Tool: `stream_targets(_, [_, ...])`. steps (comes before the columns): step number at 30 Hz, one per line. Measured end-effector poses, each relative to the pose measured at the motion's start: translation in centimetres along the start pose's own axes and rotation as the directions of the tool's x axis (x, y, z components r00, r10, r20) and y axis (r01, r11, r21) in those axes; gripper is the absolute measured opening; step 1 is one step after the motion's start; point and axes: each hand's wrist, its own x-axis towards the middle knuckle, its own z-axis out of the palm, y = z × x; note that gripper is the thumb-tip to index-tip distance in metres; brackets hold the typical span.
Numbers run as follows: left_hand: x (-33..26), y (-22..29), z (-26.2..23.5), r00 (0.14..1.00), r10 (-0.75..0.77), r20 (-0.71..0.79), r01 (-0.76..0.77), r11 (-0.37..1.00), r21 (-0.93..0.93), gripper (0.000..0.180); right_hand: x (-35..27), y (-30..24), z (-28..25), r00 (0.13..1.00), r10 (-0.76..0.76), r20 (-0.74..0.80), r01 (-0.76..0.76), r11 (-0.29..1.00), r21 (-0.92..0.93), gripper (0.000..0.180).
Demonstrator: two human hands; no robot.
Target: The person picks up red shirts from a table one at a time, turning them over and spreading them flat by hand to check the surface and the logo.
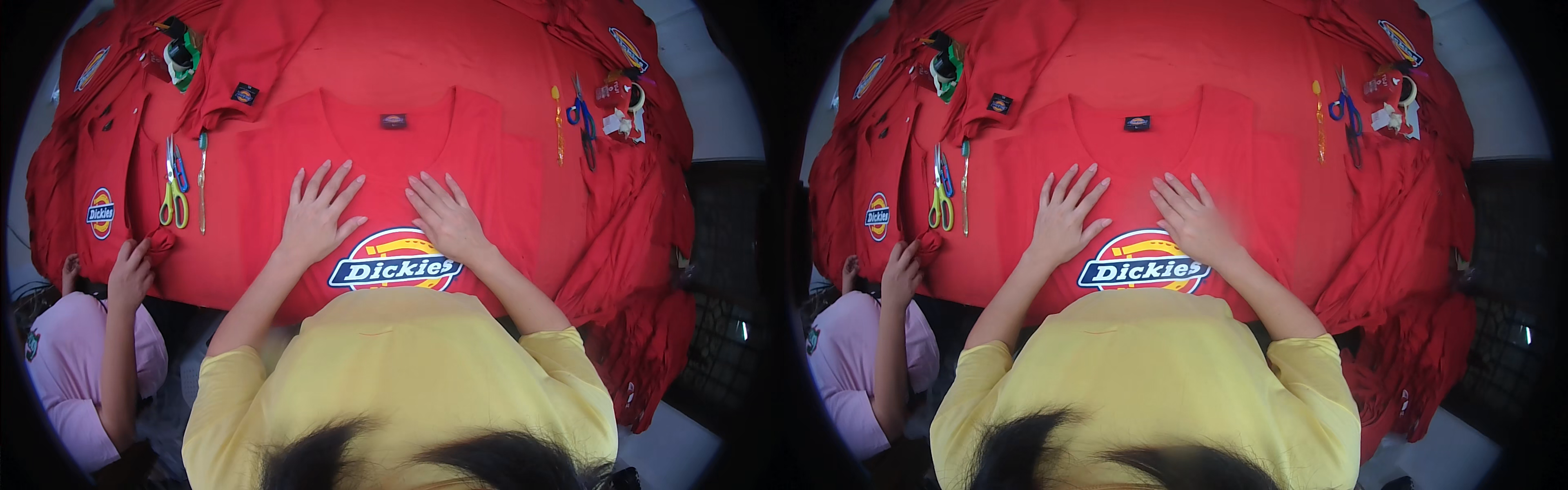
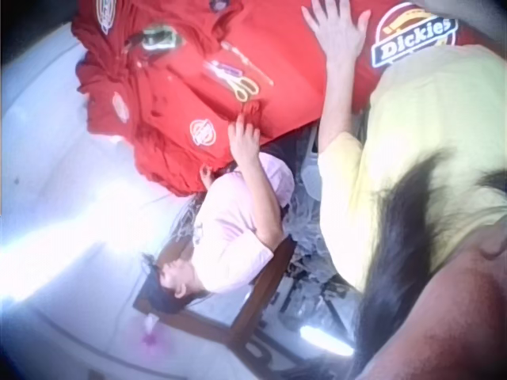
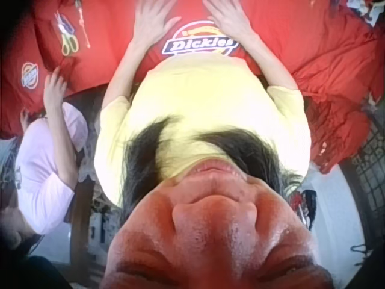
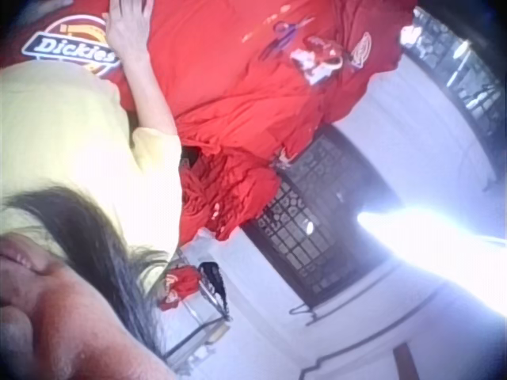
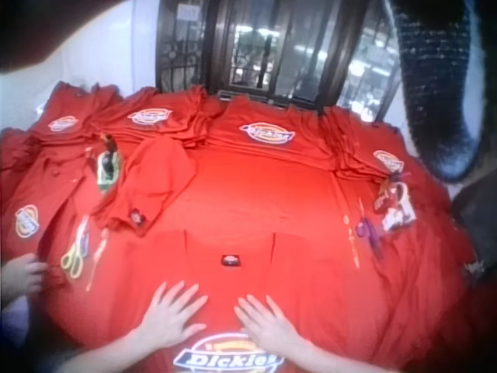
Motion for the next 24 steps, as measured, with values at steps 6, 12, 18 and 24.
stream_targets(6, [1.2, -2.5, -0.4, 1.0, -0.008, -0.021, 0.009, 0.999, 0.054, 0.06, -0.6, 1.8, -0.4, 0.998, -0.051, -0.024, 0.052, 0.997, 0.06, 0.038])
stream_targets(12, [3.2, -6.4, 0.0, 0.99, -0.058, -0.13, 0.072, 0.992, 0.106, 0.055, 0.2, 5.2, -1.2, 0.985, -0.039, -0.171, 0.088, 0.953, 0.29, 0.02])
stream_targets(18, [8.5, -11.5, 0.7, 0.919, -0.115, -0.378, 0.113, 0.993, -0.028, 0.036, 5.2, 9.5, -1.5, 0.902, 0.182, -0.392, -0.061, 0.951, 0.302, 0.015])
stream_targets(24, [12.6, -12.1, -1.7, 0.94, -0.295, -0.174, 0.248, 0.936, -0.25, 0.023, 10.5, 15.1, -1.5, 0.798, 0.568, -0.2, -0.487, 0.804, 0.341, 0.019])
